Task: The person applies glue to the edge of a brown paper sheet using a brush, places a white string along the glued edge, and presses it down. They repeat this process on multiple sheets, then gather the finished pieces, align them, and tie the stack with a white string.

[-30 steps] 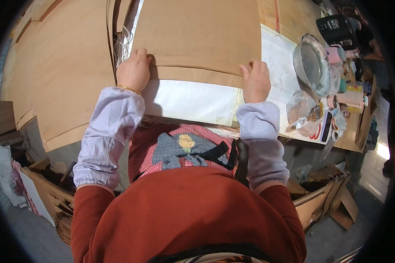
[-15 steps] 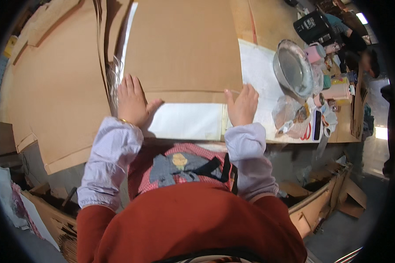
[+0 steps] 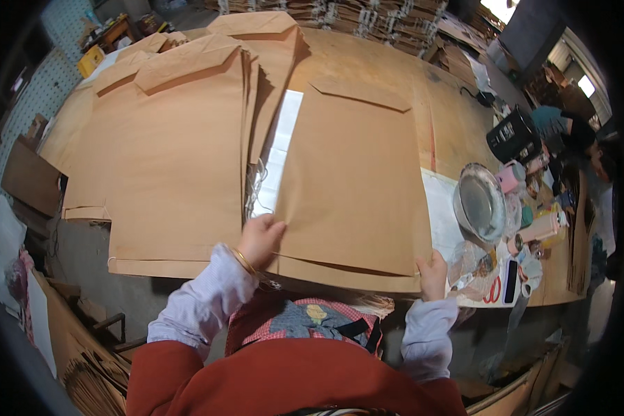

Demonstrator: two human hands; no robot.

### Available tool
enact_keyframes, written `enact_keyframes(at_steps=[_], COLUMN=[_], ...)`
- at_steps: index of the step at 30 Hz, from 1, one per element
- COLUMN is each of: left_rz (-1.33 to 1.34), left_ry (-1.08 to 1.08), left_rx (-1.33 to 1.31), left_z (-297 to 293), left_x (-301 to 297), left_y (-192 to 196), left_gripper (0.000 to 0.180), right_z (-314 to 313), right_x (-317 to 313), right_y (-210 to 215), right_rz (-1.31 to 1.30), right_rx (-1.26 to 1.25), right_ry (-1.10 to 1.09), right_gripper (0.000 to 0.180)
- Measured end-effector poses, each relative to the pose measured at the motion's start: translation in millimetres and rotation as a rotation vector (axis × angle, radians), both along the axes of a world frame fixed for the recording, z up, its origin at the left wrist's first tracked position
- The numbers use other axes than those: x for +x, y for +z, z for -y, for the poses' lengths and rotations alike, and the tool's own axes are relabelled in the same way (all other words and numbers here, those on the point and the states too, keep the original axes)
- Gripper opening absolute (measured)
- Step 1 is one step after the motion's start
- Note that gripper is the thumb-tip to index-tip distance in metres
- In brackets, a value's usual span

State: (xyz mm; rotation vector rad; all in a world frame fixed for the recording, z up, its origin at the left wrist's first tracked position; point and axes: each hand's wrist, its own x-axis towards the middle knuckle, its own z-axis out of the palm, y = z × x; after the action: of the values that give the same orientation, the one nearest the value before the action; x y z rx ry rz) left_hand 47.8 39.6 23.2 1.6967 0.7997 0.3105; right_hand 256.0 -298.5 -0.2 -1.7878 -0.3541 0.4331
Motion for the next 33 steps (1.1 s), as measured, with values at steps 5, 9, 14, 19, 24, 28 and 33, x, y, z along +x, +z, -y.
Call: enact_keyframes(at_steps=[5, 9, 14, 19, 24, 28, 33], left_rz=[0.284, 0.13, 0.069, -0.22, -0.663, 0.073, 0.033], left_ry=[-0.046, 0.438, 0.802, 0.64, 0.61, 0.502, -0.886], left_rx=[1.042, 0.816, 0.732, 0.808, 1.338, 1.001, 0.577], left_z=[3.8, -12.8, -95.5, -205.5, -197.3, -81.3, 59.6], left_x=[-44.4, -138.1, -255.7, -320.1, -300.3, -231.7, -104.2], left_y=[29.4, 27.1, 17.3, 14.5, 32.9, 36.1, -21.6], left_gripper=[0.009, 0.021, 0.027, 0.024, 0.026, 0.023, 0.049], right_z=[-39.3, -102.1, -210.6, -259.1, -166.1, -41.0, 65.9], right_x=[-39.5, -73.6, -124.3, -163.3, -142.5, -111.0, -143.3], right_y=[3.5, 14.4, -3.2, -9.3, 18.8, 11.9, -31.0], right_rz=[0.509, 0.298, 0.305, -0.211, -0.279, -0.429, -0.011], right_rx=[-0.082, 0.153, 0.253, 0.053, 0.081, -0.064, -0.564], right_ry=[-0.094, 0.034, 0.471, 0.877, 0.953, 0.798, 0.301], right_gripper=[0.021, 0.024, 0.029, 0.045, 0.046, 0.029, 0.037])
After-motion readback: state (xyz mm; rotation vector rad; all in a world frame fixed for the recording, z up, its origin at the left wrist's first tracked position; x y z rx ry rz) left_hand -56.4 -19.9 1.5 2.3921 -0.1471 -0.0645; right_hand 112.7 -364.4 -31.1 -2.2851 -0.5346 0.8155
